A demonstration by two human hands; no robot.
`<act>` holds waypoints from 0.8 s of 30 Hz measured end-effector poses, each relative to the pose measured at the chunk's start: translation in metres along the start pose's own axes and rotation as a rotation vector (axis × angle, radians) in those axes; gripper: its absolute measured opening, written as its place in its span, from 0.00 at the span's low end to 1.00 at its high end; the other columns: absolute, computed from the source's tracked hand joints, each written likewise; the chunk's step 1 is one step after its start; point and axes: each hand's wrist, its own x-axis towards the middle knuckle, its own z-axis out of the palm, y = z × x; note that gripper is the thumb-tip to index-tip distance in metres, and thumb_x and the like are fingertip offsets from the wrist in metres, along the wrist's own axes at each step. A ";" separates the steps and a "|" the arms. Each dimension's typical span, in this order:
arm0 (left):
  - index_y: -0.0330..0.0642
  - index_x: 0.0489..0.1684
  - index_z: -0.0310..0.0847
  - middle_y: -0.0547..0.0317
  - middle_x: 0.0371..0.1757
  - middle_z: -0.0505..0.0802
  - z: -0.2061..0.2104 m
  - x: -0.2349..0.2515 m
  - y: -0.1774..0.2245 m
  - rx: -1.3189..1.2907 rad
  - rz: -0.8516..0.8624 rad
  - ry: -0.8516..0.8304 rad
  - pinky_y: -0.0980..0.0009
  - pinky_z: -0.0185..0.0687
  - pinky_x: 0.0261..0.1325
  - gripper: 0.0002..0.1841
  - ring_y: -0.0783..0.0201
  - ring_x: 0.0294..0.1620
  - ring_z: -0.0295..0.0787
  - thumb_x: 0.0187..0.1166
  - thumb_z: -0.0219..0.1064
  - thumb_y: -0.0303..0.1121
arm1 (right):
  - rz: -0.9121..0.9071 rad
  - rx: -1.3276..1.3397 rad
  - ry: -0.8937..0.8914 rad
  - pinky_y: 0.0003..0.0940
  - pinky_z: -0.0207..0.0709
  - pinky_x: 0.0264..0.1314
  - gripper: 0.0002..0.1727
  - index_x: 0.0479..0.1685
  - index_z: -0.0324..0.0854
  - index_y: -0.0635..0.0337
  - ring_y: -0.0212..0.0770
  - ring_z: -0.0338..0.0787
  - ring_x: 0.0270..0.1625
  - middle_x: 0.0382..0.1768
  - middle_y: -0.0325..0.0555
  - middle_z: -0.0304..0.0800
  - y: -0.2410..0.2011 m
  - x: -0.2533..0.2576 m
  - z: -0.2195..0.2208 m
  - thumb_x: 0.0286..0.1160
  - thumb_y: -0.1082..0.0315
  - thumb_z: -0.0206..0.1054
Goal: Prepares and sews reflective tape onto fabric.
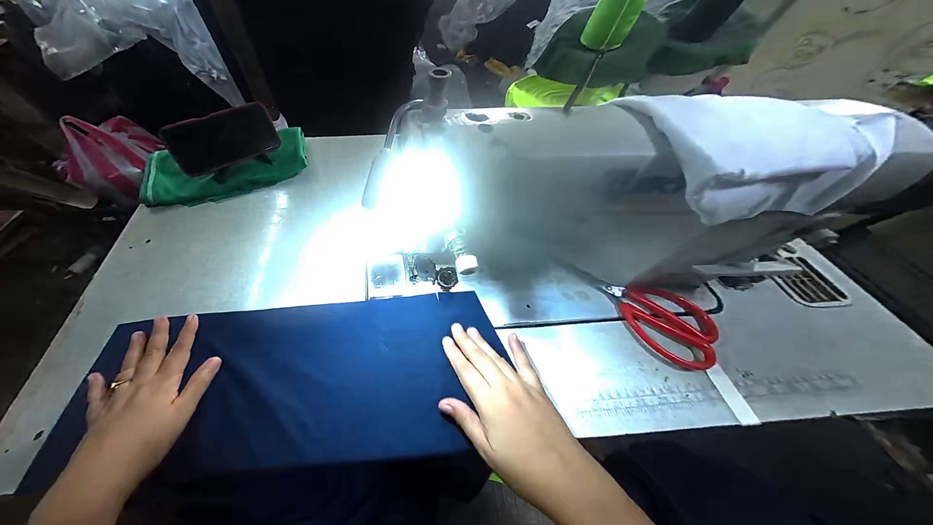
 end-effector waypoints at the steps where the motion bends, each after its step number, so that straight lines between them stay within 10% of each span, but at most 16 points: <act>1: 0.52 0.95 0.55 0.37 0.92 0.61 0.000 0.006 -0.003 0.003 -0.009 0.006 0.14 0.33 0.77 0.45 0.28 0.92 0.48 0.83 0.34 0.71 | -0.017 -0.014 0.012 0.73 0.56 0.85 0.38 0.84 0.74 0.55 0.47 0.73 0.87 0.85 0.43 0.75 0.003 0.011 0.002 0.87 0.38 0.45; 8: 0.42 0.92 0.59 0.27 0.89 0.62 -0.007 0.013 0.000 0.007 -0.007 0.018 0.15 0.34 0.79 0.45 0.24 0.90 0.53 0.84 0.39 0.68 | -0.040 -0.008 0.011 0.65 0.44 0.93 0.36 0.89 0.68 0.51 0.43 0.58 0.94 0.91 0.40 0.63 0.013 0.041 0.011 0.89 0.41 0.43; 11: 0.45 0.91 0.62 0.30 0.90 0.63 -0.007 -0.006 0.012 -0.025 0.052 0.021 0.18 0.36 0.82 0.43 0.26 0.90 0.54 0.84 0.41 0.67 | -0.127 0.096 0.262 0.60 0.64 0.87 0.27 0.76 0.82 0.50 0.46 0.75 0.85 0.79 0.43 0.82 0.013 0.004 0.006 0.90 0.48 0.51; 13: 0.47 0.93 0.60 0.32 0.91 0.62 0.001 -0.018 0.012 -0.038 0.058 0.030 0.17 0.35 0.81 0.42 0.26 0.91 0.51 0.86 0.40 0.66 | -0.121 0.266 0.337 0.41 0.82 0.67 0.18 0.56 0.90 0.48 0.36 0.92 0.60 0.52 0.38 0.95 0.018 -0.039 -0.004 0.90 0.52 0.56; 16: 0.48 0.94 0.57 0.37 0.93 0.59 0.000 -0.026 0.019 -0.046 0.017 -0.001 0.19 0.34 0.83 0.42 0.30 0.93 0.46 0.86 0.39 0.66 | 0.250 0.304 0.086 0.35 0.85 0.40 0.22 0.33 0.89 0.53 0.35 0.90 0.35 0.31 0.39 0.90 0.034 -0.120 -0.002 0.88 0.51 0.54; 18: 0.46 0.94 0.55 0.36 0.94 0.55 -0.006 -0.024 0.027 -0.055 -0.017 -0.025 0.20 0.33 0.83 0.42 0.30 0.94 0.42 0.86 0.38 0.65 | 0.706 0.304 -0.402 0.61 0.84 0.54 0.34 0.44 0.91 0.63 0.56 0.94 0.48 0.43 0.56 0.94 0.054 -0.158 0.012 0.92 0.44 0.46; 20: 0.43 0.94 0.54 0.35 0.94 0.53 -0.009 -0.024 0.032 -0.070 -0.036 -0.018 0.22 0.33 0.85 0.42 0.30 0.94 0.41 0.87 0.40 0.64 | 1.094 0.545 -0.732 0.67 0.72 0.75 0.46 0.64 0.85 0.68 0.62 0.86 0.70 0.63 0.66 0.89 0.080 -0.183 0.048 0.91 0.35 0.34; 24: 0.37 0.87 0.65 0.33 0.92 0.59 -0.009 -0.035 0.042 -0.200 0.058 0.162 0.31 0.41 0.89 0.37 0.32 0.93 0.47 0.86 0.54 0.55 | 1.555 1.303 -0.299 0.55 0.83 0.63 0.42 0.70 0.78 0.67 0.52 0.90 0.59 0.57 0.60 0.90 0.088 -0.184 0.111 0.89 0.34 0.41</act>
